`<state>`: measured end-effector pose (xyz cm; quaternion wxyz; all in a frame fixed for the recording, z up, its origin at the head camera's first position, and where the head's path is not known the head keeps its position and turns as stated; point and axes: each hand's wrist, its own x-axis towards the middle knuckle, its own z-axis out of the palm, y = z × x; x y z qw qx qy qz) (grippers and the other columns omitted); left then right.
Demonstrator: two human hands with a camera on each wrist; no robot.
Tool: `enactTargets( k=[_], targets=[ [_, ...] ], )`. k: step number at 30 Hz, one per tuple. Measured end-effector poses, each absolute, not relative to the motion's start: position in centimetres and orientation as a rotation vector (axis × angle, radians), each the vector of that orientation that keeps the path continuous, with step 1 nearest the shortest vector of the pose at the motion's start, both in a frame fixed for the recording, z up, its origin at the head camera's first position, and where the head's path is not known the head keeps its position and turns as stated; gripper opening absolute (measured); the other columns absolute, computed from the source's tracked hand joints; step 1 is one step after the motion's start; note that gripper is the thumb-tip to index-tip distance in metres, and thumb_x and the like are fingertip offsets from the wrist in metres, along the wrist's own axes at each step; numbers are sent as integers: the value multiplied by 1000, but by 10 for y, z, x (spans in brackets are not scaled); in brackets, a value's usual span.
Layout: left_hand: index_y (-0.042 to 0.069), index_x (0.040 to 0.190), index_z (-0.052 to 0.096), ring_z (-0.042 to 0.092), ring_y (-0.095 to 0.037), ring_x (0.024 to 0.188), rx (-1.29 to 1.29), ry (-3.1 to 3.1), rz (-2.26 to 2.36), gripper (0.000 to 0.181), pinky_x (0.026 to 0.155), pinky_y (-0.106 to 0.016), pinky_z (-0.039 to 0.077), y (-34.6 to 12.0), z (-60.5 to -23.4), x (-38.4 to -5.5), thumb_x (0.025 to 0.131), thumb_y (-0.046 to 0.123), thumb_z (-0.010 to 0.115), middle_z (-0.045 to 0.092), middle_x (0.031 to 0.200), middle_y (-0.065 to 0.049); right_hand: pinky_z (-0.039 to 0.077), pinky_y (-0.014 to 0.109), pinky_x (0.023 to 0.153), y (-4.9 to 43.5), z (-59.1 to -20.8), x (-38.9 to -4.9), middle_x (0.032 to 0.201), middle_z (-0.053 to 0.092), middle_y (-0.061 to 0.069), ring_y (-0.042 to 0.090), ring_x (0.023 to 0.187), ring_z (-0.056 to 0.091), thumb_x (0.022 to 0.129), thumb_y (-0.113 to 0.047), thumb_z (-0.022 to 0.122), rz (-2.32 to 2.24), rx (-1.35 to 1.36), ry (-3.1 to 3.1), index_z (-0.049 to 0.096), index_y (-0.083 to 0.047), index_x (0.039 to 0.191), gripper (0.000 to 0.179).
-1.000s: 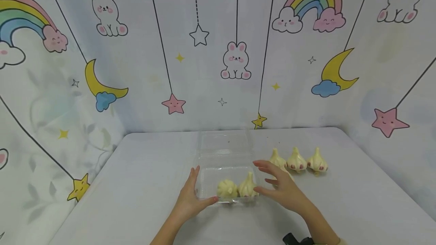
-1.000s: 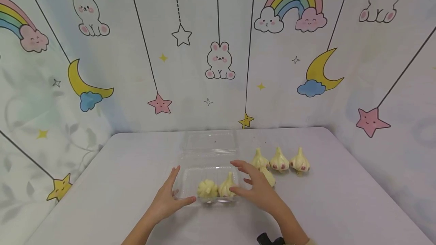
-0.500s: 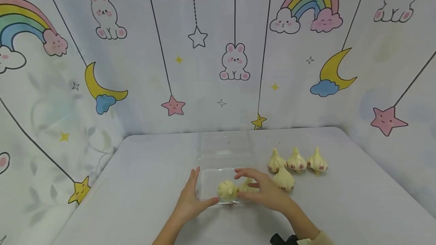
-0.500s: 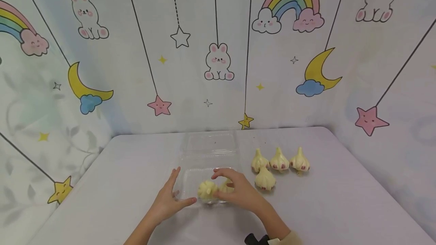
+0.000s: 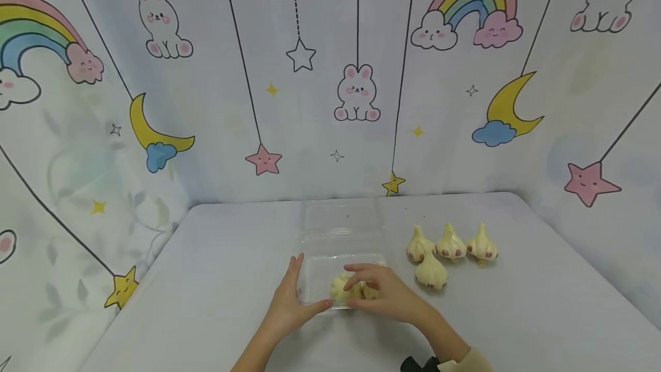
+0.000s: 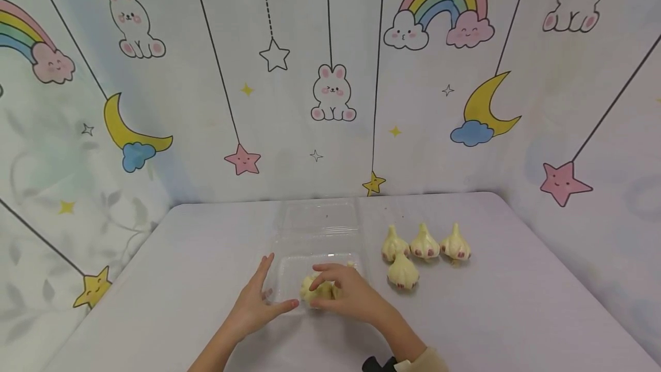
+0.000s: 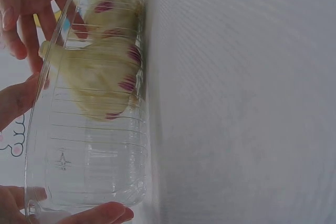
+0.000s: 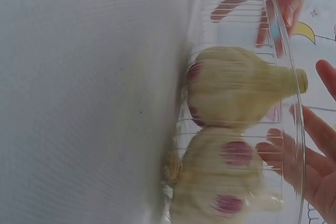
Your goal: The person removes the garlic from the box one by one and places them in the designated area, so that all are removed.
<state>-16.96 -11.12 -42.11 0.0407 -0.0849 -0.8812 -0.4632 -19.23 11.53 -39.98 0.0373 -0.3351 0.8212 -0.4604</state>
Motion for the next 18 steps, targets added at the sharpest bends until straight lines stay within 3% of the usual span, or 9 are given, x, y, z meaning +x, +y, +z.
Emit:
enactTargets(
  k=[4,11,18],
  targets=[
    [5,145,19,22,-48,129,-261,-2696,-1425,105,96,-60,31,-112,-421,-170,66,33,82,13,147,-27,44,51,89,112,-400,-193,126,55,6,27,118,49,80,-37,69,-1314,-1046,2583,69,-17,88,22],
    [8,146,18,22,-48,129,-254,-2695,-1445,106,96,-60,31,-111,-423,-170,65,33,82,12,148,-26,45,48,89,109,-404,-197,126,55,8,27,117,50,81,-38,68,-1223,-1067,2634,69,-12,99,32],
    [8,146,17,24,-48,128,-263,-2691,-1455,106,95,-58,34,-112,-424,-170,66,33,82,12,148,-27,40,51,94,105,-404,-201,126,55,12,28,119,48,81,-37,68,-1152,-1049,2631,68,-14,102,31]
  ],
)
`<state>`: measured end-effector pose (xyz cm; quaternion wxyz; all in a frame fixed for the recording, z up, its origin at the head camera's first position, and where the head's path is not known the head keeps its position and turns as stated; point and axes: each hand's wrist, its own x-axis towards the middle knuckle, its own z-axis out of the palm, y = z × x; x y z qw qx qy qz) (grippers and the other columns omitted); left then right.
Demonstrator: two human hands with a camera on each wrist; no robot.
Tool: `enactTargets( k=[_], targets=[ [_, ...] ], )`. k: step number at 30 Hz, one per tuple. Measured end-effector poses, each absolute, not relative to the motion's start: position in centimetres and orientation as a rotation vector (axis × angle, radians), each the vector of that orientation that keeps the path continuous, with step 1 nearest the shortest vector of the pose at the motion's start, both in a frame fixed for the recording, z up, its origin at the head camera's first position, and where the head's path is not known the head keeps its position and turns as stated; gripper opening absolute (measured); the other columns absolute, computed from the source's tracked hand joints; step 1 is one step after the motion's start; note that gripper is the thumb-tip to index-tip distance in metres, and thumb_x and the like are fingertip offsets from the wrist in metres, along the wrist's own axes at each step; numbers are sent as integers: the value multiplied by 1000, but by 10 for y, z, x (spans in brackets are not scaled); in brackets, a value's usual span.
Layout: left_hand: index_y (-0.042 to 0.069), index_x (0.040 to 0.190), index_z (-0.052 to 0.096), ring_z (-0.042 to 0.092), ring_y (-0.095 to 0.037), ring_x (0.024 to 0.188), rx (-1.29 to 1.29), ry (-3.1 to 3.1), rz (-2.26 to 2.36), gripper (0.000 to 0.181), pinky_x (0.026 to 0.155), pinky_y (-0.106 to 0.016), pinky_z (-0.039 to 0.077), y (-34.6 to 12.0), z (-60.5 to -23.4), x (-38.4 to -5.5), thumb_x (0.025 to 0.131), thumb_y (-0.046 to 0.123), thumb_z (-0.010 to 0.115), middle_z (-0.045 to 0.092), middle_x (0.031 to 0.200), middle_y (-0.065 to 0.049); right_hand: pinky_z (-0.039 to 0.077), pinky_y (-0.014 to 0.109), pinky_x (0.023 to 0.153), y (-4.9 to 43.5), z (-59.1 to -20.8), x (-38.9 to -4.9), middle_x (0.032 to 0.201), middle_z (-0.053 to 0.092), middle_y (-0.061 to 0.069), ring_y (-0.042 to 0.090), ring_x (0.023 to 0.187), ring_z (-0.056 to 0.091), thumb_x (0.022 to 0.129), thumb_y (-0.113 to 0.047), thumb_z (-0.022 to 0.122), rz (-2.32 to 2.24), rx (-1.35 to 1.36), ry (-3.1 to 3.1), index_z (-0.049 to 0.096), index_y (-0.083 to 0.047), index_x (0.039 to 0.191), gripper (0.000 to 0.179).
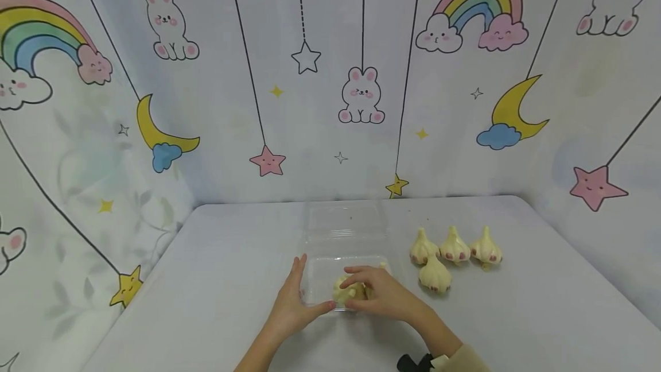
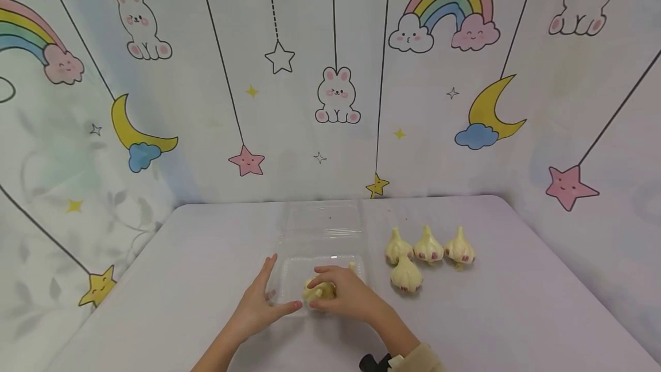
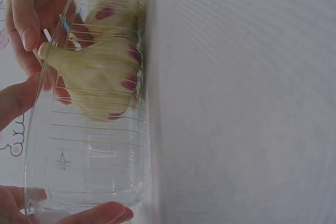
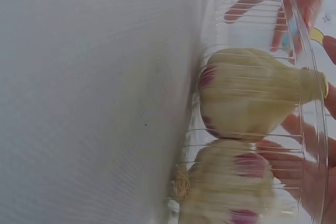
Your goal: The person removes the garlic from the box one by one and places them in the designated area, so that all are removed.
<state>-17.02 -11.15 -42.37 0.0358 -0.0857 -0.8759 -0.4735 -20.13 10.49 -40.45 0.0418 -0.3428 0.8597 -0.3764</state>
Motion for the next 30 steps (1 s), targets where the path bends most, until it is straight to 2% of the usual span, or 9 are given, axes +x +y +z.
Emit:
enactTargets(
  k=[4,16,24,30],
  targets=[
    [8,146,17,25,-48,128,-265,-2687,-1455,107,94,-57,35,-112,-424,-170,66,35,82,12,148,-27,36,53,97,102,-404,-204,124,56,13,29,118,48,81,-37,67,-1108,-1044,2626,68,-13,101,31],
    [7,146,17,23,-47,129,-269,-2690,-1437,108,96,-57,34,-112,-425,-172,65,38,82,13,147,-27,37,50,97,92,-403,-211,124,57,14,28,117,50,81,-35,68,-1061,-1054,2581,69,-6,104,36],
    [7,146,16,23,-47,129,-280,-2688,-1465,107,94,-55,37,-112,-424,-171,66,35,82,11,148,-26,37,49,97,87,-402,-220,125,55,15,32,117,49,83,-23,68,-1022,-1064,2565,68,-5,105,29],
    [7,146,16,24,-46,129,-292,-2682,-1455,106,94,-53,38,-112,-424,-171,66,34,82,12,148,-26,39,49,95,83,-405,-224,122,57,17,33,114,51,77,-13,73,-1016,-1074,2592,67,-3,105,30]
  ],
)
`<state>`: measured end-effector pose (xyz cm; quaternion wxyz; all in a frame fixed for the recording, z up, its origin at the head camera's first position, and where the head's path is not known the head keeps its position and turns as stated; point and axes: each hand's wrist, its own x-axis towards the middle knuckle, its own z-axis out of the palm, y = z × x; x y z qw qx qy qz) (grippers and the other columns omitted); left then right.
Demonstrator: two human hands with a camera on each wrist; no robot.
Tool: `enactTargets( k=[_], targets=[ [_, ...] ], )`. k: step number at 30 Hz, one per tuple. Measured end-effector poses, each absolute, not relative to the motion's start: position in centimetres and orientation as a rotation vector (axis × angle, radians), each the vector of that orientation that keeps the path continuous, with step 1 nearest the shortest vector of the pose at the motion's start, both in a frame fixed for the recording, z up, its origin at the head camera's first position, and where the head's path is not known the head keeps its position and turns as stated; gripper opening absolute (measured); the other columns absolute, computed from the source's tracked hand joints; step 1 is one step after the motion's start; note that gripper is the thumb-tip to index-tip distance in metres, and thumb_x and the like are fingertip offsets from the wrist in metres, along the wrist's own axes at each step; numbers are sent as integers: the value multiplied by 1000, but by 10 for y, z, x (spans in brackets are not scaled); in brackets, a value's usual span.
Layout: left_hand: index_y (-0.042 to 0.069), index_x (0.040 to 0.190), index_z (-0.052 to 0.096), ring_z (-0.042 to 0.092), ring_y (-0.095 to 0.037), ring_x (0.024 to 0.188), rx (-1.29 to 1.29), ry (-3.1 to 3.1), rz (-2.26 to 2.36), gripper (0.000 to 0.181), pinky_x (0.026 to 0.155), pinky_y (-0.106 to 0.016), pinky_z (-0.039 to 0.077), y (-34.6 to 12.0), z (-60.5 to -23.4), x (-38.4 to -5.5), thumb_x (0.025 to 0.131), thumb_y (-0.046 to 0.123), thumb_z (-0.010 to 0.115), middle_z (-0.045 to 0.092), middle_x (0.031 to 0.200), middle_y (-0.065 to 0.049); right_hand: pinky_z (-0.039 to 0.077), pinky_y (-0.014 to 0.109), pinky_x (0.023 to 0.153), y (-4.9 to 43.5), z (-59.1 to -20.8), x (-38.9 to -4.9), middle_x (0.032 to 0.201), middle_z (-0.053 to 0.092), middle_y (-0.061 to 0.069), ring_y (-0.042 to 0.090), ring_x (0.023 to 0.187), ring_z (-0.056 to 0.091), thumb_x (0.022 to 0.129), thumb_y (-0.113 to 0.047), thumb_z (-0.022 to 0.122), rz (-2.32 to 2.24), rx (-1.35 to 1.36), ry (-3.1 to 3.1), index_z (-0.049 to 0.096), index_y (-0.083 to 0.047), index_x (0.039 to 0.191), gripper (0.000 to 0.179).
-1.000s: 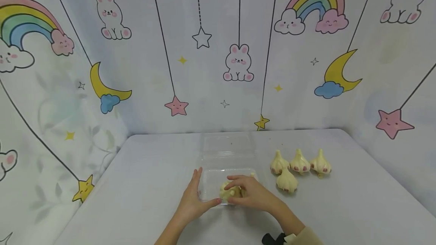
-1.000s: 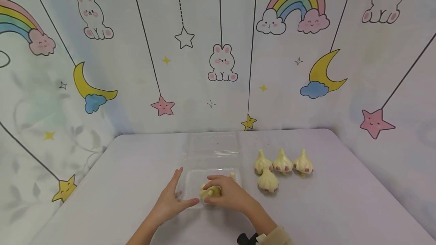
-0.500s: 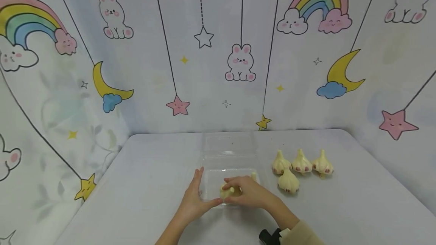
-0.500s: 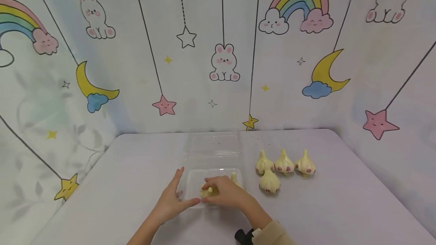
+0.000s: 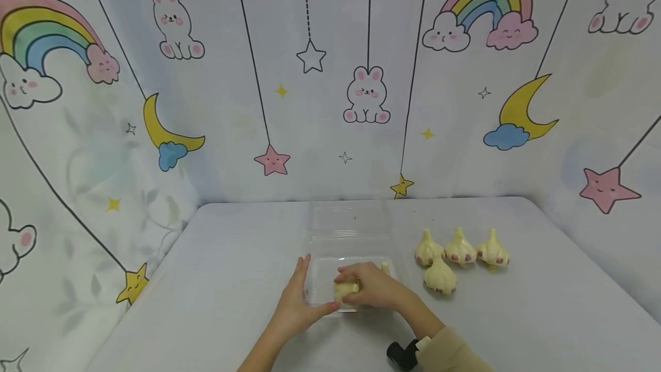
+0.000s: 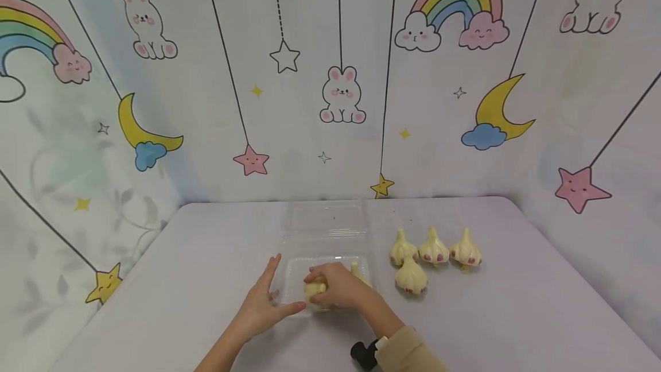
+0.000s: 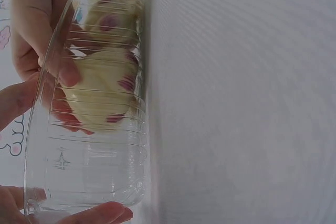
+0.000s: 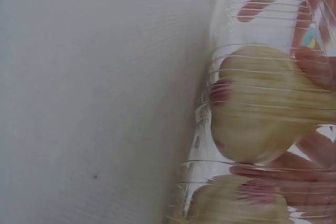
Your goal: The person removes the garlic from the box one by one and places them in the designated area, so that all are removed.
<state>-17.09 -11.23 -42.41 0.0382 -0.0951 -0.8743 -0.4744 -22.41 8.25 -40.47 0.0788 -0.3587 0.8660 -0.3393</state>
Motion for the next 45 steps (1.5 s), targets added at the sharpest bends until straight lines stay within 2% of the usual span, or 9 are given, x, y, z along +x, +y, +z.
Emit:
enactTargets(
  k=[11,16,20,25,31,45],
  targets=[
    [6,146,16,21,-47,130,-311,-2675,-1473,105,95,-56,36,-112,-422,-169,67,33,81,11,147,-27,39,51,94,78,-412,-231,115,61,13,33,111,53,67,-7,79,-1042,-1037,2631,67,-6,103,38],
    [6,146,16,20,-47,130,-304,-2679,-1464,105,96,-59,33,-112,-421,-169,67,33,81,11,148,-27,43,46,90,77,-415,-231,110,64,7,26,105,56,66,-6,81,-1040,-1027,2648,67,-8,102,39],
    [7,146,16,20,-47,130,-299,-2680,-1458,106,96,-60,30,-112,-421,-169,67,34,81,11,148,-27,46,39,82,78,-415,-231,109,63,4,21,96,56,67,-9,81,-1080,-1000,2647,63,-8,107,43],
    [7,146,16,21,-47,130,-296,-2678,-1466,106,97,-58,32,-112,-422,-168,67,34,81,12,148,-26,47,32,76,79,-415,-231,109,60,1,17,93,56,67,-12,79,-1188,-967,2657,58,-7,111,48],
    [6,146,15,21,-48,129,-301,-2682,-1468,106,95,-58,33,-112,-421,-168,67,33,81,11,147,-27,47,29,75,82,-413,-231,102,60,-4,14,91,55,67,-10,78,-1278,-965,2700,59,-12,105,42],
    [5,145,17,22,-47,130,-291,-2667,-1464,105,95,-55,36,-112,-425,-170,67,32,82,12,147,-27,49,28,71,92,-405,-222,107,62,0,19,94,55,69,-16,79,-1444,-863,2676,61,-11,109,44]
  ],
)
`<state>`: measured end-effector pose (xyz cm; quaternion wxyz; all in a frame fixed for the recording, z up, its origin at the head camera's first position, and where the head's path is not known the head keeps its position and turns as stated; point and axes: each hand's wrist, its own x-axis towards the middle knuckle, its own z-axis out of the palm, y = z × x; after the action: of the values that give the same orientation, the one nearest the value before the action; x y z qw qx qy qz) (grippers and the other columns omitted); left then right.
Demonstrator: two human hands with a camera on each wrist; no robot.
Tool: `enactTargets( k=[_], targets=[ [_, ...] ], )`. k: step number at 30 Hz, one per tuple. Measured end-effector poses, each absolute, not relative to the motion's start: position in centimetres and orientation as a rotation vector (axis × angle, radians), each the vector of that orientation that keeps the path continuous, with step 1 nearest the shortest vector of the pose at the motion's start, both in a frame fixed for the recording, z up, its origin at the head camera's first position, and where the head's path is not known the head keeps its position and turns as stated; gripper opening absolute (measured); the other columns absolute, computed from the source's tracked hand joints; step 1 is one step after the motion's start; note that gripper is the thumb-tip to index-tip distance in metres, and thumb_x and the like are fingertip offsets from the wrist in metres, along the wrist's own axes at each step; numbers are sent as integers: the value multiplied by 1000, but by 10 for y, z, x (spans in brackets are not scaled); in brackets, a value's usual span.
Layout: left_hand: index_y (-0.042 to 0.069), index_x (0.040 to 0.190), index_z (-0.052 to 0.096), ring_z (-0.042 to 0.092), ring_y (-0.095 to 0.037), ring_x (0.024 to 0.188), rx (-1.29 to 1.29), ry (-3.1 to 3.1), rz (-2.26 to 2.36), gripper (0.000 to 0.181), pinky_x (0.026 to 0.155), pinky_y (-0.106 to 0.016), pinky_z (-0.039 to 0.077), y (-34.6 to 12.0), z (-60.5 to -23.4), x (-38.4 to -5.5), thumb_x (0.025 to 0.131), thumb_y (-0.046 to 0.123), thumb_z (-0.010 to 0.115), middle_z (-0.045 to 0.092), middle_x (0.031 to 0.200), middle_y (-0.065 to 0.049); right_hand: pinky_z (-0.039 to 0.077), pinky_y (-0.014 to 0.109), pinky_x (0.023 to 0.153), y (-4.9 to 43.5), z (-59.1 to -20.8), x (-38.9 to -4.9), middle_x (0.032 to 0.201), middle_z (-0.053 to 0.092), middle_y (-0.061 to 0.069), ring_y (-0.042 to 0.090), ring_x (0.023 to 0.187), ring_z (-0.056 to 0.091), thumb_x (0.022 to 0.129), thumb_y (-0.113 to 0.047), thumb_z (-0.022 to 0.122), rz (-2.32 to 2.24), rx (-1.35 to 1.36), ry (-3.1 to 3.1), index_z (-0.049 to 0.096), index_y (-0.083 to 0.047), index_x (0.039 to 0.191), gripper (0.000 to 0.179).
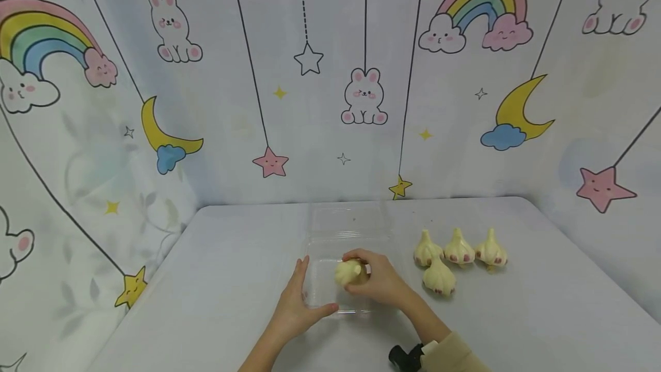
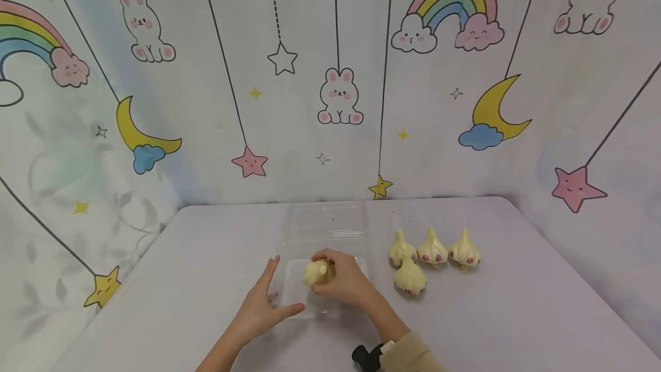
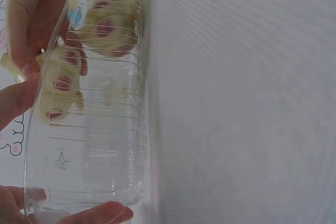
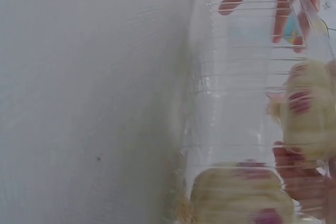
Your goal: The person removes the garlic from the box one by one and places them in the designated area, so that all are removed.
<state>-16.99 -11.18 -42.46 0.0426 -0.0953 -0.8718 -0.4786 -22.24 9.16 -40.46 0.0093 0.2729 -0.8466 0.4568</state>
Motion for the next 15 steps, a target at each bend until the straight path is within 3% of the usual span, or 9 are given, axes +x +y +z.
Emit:
enactTargets(
  k=[7,15],
  targets=[
    [4,145,18,22,-47,129,-282,-2674,-1443,105,97,-57,33,-111,-424,-170,66,33,82,14,147,-28,52,32,75,99,-401,-218,111,61,4,20,96,56,70,-16,79,1513,793,-2613,61,-10,112,46],
    [5,145,17,22,-49,129,-281,-2684,-1445,106,96,-58,32,-111,-422,-169,66,33,82,13,147,-28,50,28,74,107,-399,-215,114,61,0,16,97,55,70,-14,78,1538,740,-2590,61,-17,113,47]
  ],
)
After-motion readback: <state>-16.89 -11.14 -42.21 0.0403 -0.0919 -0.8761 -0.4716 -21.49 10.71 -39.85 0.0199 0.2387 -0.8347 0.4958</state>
